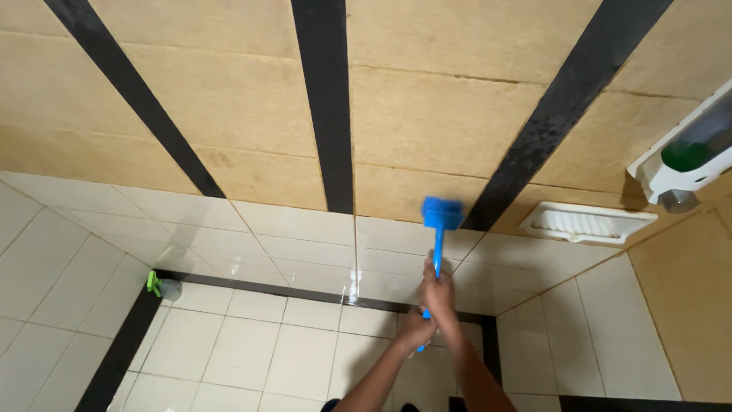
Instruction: The person scrubs the lower section of a tiled bathroom wall using a blue scrub brush. They move the brush back and forth along the grout lines and tile surfaces, working from a corner towards the toilet area.
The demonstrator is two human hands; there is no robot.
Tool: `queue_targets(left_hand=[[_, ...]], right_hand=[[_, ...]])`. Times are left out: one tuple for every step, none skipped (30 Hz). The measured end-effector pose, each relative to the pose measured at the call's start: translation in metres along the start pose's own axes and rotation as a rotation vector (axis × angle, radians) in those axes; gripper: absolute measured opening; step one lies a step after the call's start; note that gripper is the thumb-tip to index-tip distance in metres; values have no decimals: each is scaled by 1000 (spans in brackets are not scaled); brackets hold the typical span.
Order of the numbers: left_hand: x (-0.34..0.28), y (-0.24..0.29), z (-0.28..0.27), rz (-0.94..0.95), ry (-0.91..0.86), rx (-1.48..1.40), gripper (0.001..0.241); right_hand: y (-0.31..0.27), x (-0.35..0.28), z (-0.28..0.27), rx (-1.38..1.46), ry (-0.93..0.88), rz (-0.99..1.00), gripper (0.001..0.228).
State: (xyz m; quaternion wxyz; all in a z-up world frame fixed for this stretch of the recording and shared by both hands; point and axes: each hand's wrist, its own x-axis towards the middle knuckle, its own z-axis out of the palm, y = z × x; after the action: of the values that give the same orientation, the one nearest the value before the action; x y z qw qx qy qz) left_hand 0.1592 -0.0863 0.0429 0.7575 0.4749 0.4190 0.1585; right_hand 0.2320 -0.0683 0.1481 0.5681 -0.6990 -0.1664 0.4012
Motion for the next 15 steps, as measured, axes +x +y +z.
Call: queue_targets(left_hand=[[5, 2, 2, -2, 0, 1, 19], [11, 3, 4, 38, 55, 82, 22], [16, 5, 7, 78, 107, 164, 24], [19, 5, 10, 77, 104, 166, 24], [22, 7, 11, 163, 111, 171, 26], [25, 9, 13, 250, 118, 176, 29], [21, 12, 14, 250, 117, 178, 29], [17, 15, 15, 235, 106, 167, 30], [13, 18, 16, 218, 95, 154, 32], [12, 18, 15, 218, 94, 155, 32], [10, 17, 15, 121, 98, 168, 33], [8, 15, 14, 23, 100, 181, 33], [11, 6, 12, 21, 102, 180, 33], [15, -4, 11, 48, 95, 171, 30], [19, -11, 9, 77, 90, 164, 28]], right_hand=[[-9, -1, -2, 1, 0, 2, 52], [-17, -1, -3, 26, -7, -30, 52], [-26, -1, -7, 52, -12, -63, 52], [-23, 4, -10, 53, -8, -63, 52], [-21, 10, -13, 67, -29, -104, 52], [-19, 15, -16, 80, -49, -146, 51], [-15, 19, -17, 82, -48, -146, 51], [-10, 22, -19, 41, -37, -167, 52], [-6, 25, -19, 0, -26, -187, 53], [-5, 24, -19, 1, -25, -187, 53], [-3, 22, -18, 23, -43, -142, 52], [0, 20, -17, 46, -61, -98, 50], [-4, 14, -16, 45, -62, -96, 50], [-7, 7, -15, 41, -60, -51, 50], [-12, 2, -13, 38, -58, -8, 49]])
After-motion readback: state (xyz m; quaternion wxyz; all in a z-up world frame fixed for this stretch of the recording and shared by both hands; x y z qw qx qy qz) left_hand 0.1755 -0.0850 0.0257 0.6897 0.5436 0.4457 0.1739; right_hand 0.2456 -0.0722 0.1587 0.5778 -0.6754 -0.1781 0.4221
